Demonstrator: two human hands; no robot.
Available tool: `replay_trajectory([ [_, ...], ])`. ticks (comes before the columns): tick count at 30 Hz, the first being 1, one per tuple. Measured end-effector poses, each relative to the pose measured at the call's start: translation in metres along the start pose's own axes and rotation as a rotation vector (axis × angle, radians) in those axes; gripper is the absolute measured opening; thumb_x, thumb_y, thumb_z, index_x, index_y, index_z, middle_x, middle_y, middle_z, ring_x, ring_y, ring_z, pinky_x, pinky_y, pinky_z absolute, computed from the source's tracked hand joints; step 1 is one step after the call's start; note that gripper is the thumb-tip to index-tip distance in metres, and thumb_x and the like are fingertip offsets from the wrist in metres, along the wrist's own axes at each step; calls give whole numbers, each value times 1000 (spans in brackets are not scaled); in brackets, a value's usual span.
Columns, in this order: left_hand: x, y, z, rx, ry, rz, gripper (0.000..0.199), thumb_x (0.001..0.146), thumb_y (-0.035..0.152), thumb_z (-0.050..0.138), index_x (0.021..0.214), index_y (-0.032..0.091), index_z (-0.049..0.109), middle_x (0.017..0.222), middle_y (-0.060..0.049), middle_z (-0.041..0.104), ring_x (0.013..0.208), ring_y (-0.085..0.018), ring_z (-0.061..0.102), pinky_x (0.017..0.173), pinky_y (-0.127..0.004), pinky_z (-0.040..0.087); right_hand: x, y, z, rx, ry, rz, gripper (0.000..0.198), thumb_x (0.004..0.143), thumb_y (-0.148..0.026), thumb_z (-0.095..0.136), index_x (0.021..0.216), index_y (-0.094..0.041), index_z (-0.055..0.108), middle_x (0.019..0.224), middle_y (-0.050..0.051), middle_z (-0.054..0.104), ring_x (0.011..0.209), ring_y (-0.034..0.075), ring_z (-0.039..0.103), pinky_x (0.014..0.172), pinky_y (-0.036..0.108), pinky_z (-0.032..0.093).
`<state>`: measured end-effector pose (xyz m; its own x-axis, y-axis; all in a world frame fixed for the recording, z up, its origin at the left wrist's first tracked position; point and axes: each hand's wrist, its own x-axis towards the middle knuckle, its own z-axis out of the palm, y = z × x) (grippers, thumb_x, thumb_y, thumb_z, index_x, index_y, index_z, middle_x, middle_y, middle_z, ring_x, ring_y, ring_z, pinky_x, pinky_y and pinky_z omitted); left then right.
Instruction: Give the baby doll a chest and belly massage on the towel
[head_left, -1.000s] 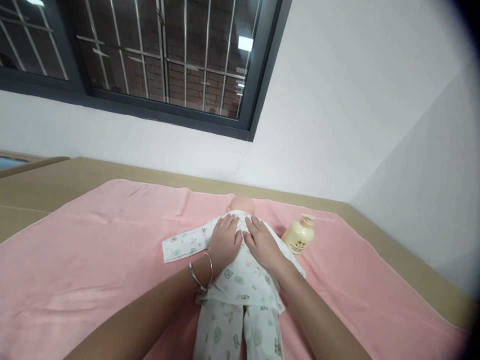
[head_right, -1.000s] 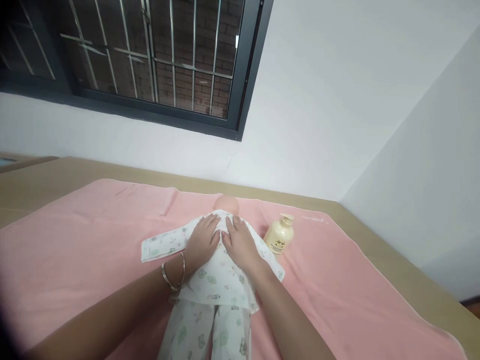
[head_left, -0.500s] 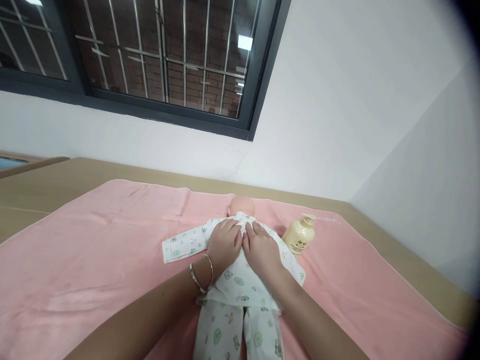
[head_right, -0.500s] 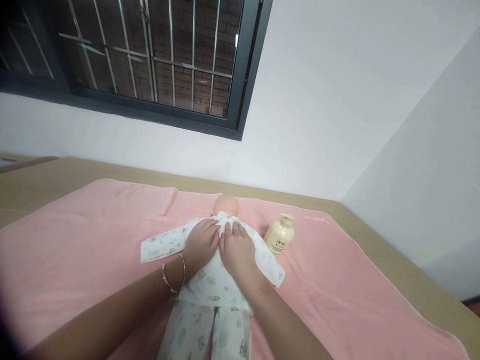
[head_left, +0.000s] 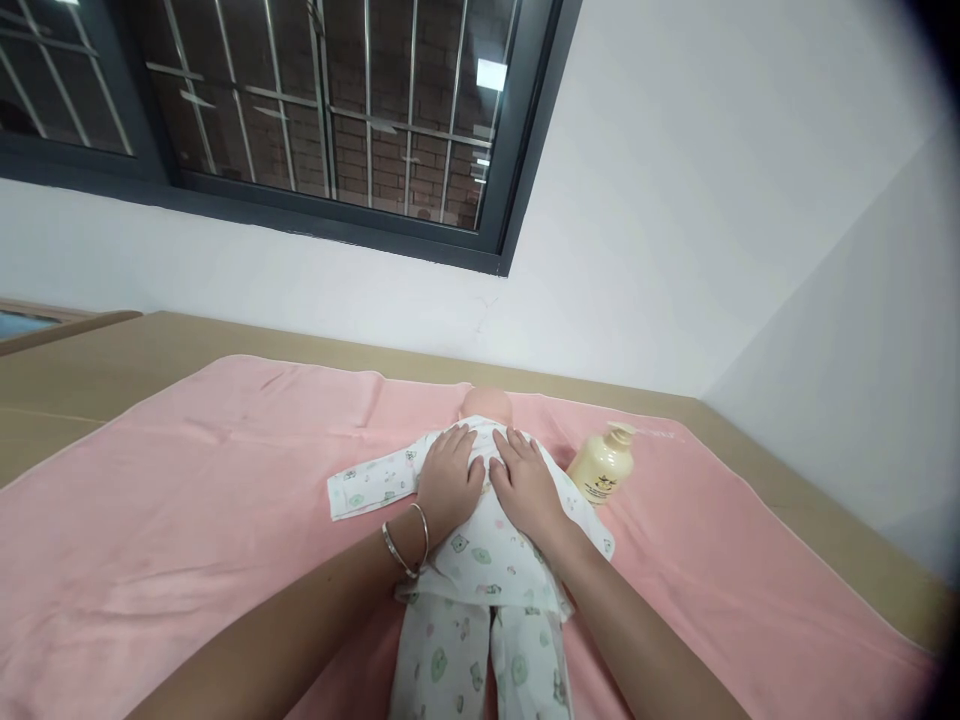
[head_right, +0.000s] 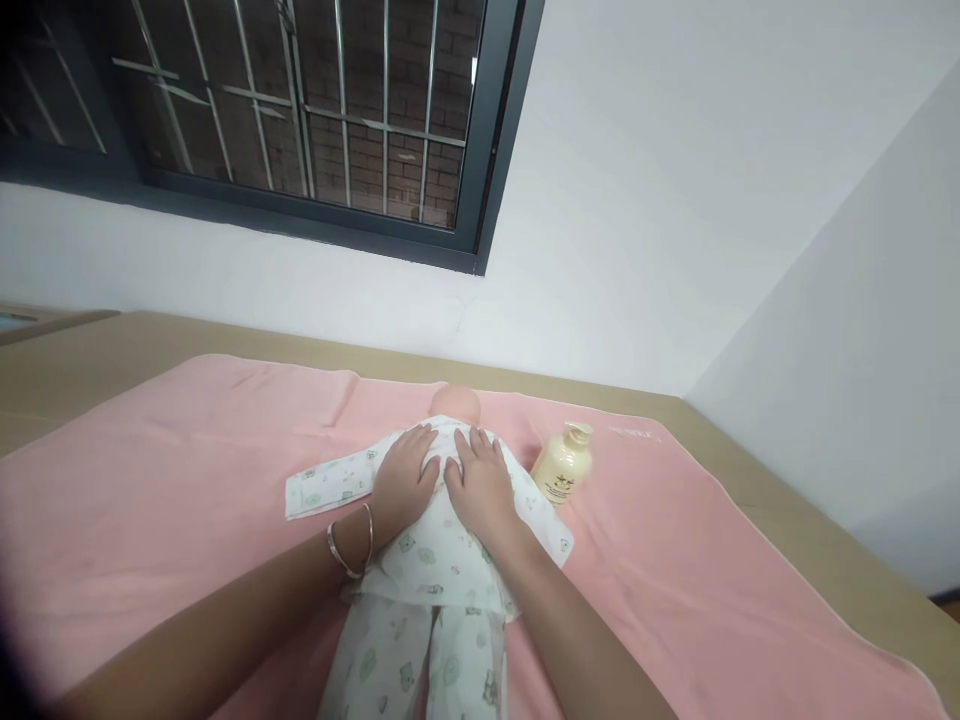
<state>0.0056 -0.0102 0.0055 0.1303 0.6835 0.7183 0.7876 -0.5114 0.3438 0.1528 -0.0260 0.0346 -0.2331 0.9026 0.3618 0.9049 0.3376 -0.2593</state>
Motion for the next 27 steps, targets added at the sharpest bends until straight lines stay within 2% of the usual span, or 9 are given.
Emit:
replay_trajectory([
  [12,1,0,-1,-20,2,2,35,86,18,46,118,14,59,125,-14,63,121,-28,55,105,-50,44,0,0,2,-4,24,-3,50,98,-29,34,145,-12,42,150,18,38,141,28,31,116,46,22],
  [27,1,-1,0,-32,8,1,35,86,18,46,118,15,59,125,-14,63,121,-28,55,105,-52,45,0,1,3,10,25,6,50,98,-29,34,145,-13,41,150,16,38,142,27,30,116,46,21],
])
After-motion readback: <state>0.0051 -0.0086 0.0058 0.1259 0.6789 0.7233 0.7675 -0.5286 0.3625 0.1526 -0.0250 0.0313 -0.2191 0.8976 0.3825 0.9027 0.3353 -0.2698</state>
